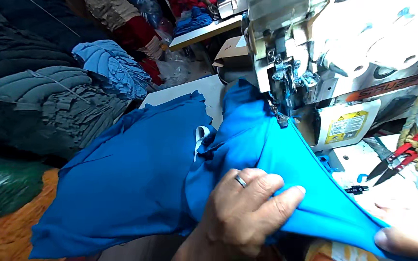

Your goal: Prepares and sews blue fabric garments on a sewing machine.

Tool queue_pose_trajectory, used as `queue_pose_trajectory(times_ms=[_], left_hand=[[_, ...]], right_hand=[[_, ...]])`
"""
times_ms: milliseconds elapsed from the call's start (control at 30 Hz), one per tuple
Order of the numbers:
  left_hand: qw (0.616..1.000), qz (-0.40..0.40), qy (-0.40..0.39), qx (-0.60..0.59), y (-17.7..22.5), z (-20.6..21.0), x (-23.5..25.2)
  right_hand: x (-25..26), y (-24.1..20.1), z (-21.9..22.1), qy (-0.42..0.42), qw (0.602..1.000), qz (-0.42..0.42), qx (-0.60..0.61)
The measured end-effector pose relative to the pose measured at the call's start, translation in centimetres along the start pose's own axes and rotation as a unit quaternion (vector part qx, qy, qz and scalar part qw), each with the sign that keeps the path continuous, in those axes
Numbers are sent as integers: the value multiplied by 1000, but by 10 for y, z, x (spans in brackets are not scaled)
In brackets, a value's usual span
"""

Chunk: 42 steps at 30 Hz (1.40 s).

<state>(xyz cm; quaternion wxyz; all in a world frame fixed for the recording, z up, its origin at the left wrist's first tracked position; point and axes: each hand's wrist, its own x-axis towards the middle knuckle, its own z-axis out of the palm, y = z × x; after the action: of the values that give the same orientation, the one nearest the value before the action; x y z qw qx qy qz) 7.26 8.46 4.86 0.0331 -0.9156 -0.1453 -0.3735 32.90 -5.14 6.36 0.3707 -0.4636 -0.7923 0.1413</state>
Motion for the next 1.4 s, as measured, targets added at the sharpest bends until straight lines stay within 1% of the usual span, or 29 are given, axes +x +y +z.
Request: queue_pose_trajectory(times_ms=[167, 267, 367, 567, 767, 900, 1033, 1100, 1167, 1267, 1333, 1400], left_hand=[[999, -25, -39, 10, -34, -9, 14], [997, -34, -66, 14, -54, -8, 24], [996, -20, -83, 21, -76, -5, 34], [992, 9, -114, 59, -117, 0, 47], [985, -12, -145, 93, -131, -1, 47], [982, -70, -148, 96, -124, -6, 37], [977, -117, -154, 85, -96, -24, 21], [971, -144, -176, 73, -76, -35, 12], [957, -204, -202, 31, -47, -44, 11], [981, -153, -121, -21, -32, -40, -15], [981, -151, -93, -81, -18, -32, -25], [977, -160, -59, -126, -1, -20, -33]], right_hand=[[32, 15, 25, 50, 996, -11, -74], [51, 35, 39, 111, 982, -32, -147], [74, 46, 45, 158, 971, -38, -176], [96, 50, 43, 145, 959, 15, -243], [92, 48, 48, 154, 955, 24, -252], [82, 43, 48, 157, 963, 30, -217], [53, 51, 32, 164, 971, 52, -167], [32, 59, 14, 156, 964, 88, -194], [12, 68, -3, 118, 957, 124, -235], [-18, 91, -20, 30, 955, 151, -254], [-30, 104, -22, -15, 955, 137, -263], [-36, 112, -21, -37, 956, 115, -267]])
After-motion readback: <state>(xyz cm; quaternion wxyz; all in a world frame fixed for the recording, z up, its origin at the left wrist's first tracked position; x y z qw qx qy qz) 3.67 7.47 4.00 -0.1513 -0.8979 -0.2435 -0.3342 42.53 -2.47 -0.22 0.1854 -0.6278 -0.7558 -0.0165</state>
